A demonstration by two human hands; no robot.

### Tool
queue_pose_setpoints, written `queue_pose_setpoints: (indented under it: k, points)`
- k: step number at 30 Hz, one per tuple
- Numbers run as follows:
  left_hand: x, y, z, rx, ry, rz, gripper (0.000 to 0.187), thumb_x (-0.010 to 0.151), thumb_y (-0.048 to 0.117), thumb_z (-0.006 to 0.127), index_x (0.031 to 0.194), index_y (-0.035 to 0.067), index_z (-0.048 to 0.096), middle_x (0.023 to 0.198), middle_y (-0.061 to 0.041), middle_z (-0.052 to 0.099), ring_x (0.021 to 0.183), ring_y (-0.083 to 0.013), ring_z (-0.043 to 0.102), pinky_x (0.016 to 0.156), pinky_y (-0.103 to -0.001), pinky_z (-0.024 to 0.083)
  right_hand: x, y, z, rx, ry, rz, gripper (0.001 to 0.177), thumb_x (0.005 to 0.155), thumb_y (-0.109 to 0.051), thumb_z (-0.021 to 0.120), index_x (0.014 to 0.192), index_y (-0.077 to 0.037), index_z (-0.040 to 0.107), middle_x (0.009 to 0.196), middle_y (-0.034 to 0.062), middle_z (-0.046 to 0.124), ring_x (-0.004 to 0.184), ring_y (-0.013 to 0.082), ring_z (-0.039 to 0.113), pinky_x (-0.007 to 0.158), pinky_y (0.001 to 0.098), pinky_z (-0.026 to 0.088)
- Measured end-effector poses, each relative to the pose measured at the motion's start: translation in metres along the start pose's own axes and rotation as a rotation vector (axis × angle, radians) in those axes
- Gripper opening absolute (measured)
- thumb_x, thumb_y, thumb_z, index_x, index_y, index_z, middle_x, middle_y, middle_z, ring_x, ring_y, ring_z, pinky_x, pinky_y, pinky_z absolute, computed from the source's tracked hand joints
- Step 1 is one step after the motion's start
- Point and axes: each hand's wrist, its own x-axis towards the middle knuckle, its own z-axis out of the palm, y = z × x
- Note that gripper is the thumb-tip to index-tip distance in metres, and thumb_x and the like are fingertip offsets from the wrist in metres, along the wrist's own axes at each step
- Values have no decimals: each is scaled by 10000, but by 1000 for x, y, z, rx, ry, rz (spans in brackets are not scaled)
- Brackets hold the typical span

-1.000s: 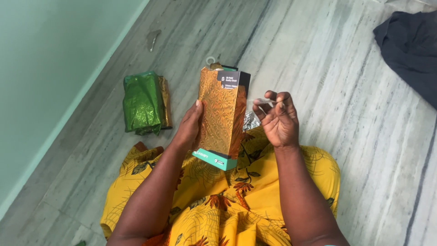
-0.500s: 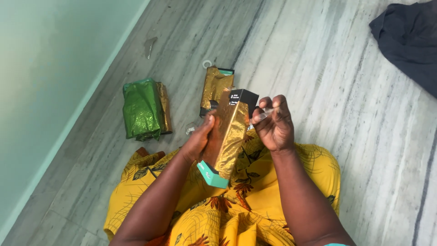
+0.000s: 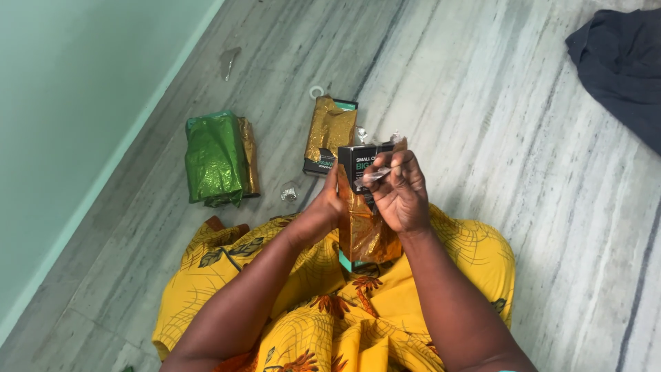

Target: The person sits on the floor and wraps several small rectangular boxes with green and gold metallic wrapping paper. They fold the paper around each box, smooth the edges, and secure the packages with clear tape, stacking the finished gifts nearby.

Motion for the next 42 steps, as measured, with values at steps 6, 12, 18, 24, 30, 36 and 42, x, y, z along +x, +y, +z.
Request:
queue_pose_setpoints:
  k: [6,12,18,24,30,36,42]
  points:
    - [-7,23,44,557,135,317,1216,838,60,852,1658,156,-40,1657,-259,273,1542,-392,340,1247,-481,338,0,4,1,-43,-7,16,116,1060,-106,658,1133,-88,569,1177,110,656,1091,253,696,959,393,620]
    - [-4,45,43,450,176,43,1155,832,120,777,1648,241,-31,1720,-213,116,1558,-354,230,1246,-503,290,10,-29,-9,-51,17,-114,127,1041,-103,724,1113,-82,621,1138,118,704,1037,255,699,908,361,618]
    - [-6,48,35,541,155,-12,1108,822,125,746,1645,269,18,1714,-179,182,1559,-350,256,1246,-516,276,10,-58,-18,-101,69,-239,133,1047,-126,725,1128,-99,623,1141,102,688,1000,255,685,876,339,592]
    - [-4,47,34,592,141,-13,1094,845,82,745,1646,283,28,1714,-177,138,1570,-343,188,1236,-510,273,2,-81,-25,-136,66,-262,127,1086,-153,699,1165,-141,600,1175,61,651,1036,226,653,926,321,548]
    - [-2,44,30,474,158,-25,1092,823,41,702,1643,293,28,1706,-176,226,1547,-359,311,1221,-518,364,3,-94,-28,-265,200,-306,118,1118,-168,664,1202,-149,582,1187,55,639,1070,243,664,958,354,546]
    - [1,45,25,442,257,-1,1106,843,41,705,1638,280,-26,1724,-172,40,1574,-352,131,1233,-555,273,5,-103,-25,-606,225,-342,118,1128,-150,650,1195,-118,559,1197,74,645,1025,240,688,945,372,552]
    - [0,52,16,477,331,51,1110,825,60,708,1644,266,-12,1732,-180,60,1592,-353,108,1239,-566,217,1,-99,-17,-696,80,-268,89,1128,-115,618,1188,-86,559,1157,94,656,1029,227,690,973,407,580]
